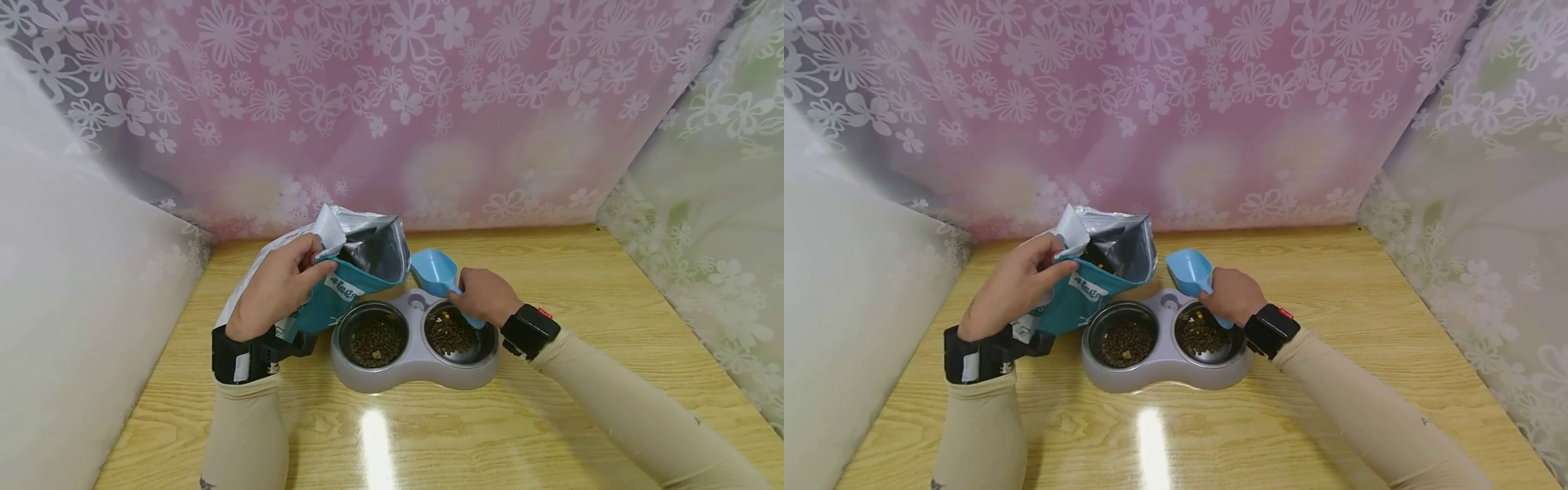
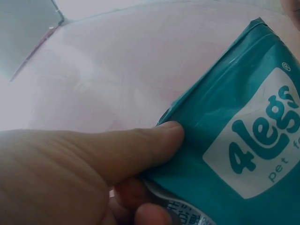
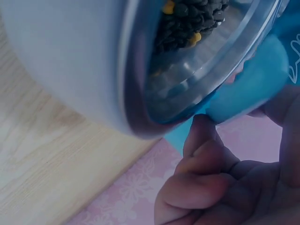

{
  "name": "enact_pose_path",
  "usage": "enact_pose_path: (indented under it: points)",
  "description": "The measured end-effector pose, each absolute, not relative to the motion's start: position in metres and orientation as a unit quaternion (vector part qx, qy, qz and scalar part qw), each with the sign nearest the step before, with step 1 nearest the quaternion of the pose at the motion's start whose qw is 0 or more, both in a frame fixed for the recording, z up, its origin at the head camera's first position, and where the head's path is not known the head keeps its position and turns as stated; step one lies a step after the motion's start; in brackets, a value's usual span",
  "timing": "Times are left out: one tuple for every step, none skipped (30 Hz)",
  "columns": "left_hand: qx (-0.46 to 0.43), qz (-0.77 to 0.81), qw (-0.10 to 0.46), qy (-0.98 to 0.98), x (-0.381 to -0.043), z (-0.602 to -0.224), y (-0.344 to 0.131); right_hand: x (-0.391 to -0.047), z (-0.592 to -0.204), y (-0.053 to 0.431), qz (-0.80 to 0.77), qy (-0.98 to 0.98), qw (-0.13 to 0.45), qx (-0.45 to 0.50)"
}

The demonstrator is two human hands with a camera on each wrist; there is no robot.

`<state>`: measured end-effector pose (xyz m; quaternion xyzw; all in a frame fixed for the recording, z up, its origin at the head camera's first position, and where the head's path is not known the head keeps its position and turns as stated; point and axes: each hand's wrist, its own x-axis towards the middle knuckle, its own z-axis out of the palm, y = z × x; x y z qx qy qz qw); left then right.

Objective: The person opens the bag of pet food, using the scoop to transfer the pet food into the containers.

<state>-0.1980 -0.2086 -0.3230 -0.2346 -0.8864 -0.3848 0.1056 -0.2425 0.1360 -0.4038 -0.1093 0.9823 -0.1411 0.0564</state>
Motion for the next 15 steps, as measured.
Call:
enact_pose_path:
  points:
    - [-0.235, -0.384, 0.106, -0.886, -0.1982, -0.3231, -0.2086, -0.2422, -0.4037, 0.1358, -0.142, 0.982, 0.059, -0.11]
    - [-0.235, -0.384, 0.107, -0.886, -0.1984, -0.3231, -0.2085, -0.2417, -0.4035, 0.1356, -0.143, 0.982, 0.062, -0.11]
    - [-0.236, -0.385, 0.107, -0.886, -0.1986, -0.3233, -0.2084, -0.2414, -0.4034, 0.1355, -0.144, 0.981, 0.065, -0.111]
    - [-0.236, -0.384, 0.108, -0.886, -0.1987, -0.3232, -0.2084, -0.2408, -0.403, 0.1354, -0.146, 0.981, 0.067, -0.112]
    - [-0.236, -0.385, 0.108, -0.886, -0.1988, -0.3231, -0.2083, -0.2403, -0.4029, 0.1353, -0.147, 0.98, 0.07, -0.111]
    - [-0.236, -0.386, 0.107, -0.885, -0.1988, -0.3232, -0.2082, -0.2399, -0.4029, 0.1351, -0.149, 0.98, 0.072, -0.11]
    - [-0.236, -0.387, 0.107, -0.885, -0.1988, -0.3231, -0.2082, -0.2397, -0.403, 0.135, -0.151, 0.98, 0.074, -0.109]
    - [-0.236, -0.388, 0.106, -0.885, -0.1989, -0.3231, -0.2081, -0.2396, -0.4033, 0.1349, -0.153, 0.979, 0.075, -0.109]
    - [-0.235, -0.388, 0.106, -0.885, -0.199, -0.3232, -0.2081, -0.2396, -0.4036, 0.1348, -0.154, 0.979, 0.076, -0.108]
    - [-0.235, -0.388, 0.105, -0.885, -0.199, -0.3232, -0.2081, -0.2397, -0.4039, 0.1347, -0.156, 0.979, 0.077, -0.108]
    - [-0.235, -0.389, 0.105, -0.885, -0.1991, -0.3233, -0.2081, -0.24, -0.4044, 0.1345, -0.157, 0.979, 0.077, -0.106]
    - [-0.235, -0.389, 0.105, -0.885, -0.1991, -0.3232, -0.2081, -0.2403, -0.4048, 0.1342, -0.157, 0.979, 0.076, -0.104]
    - [-0.235, -0.388, 0.105, -0.885, -0.1991, -0.3233, -0.2082, -0.2406, -0.4053, 0.1341, -0.158, 0.979, 0.076, -0.104]
    - [-0.235, -0.388, 0.106, -0.885, -0.1991, -0.3233, -0.2082, -0.2409, -0.4058, 0.134, -0.157, 0.979, 0.075, -0.105]
    - [-0.236, -0.387, 0.106, -0.885, -0.1991, -0.3234, -0.2083, -0.2413, -0.4064, 0.1339, -0.157, 0.979, 0.074, -0.104]
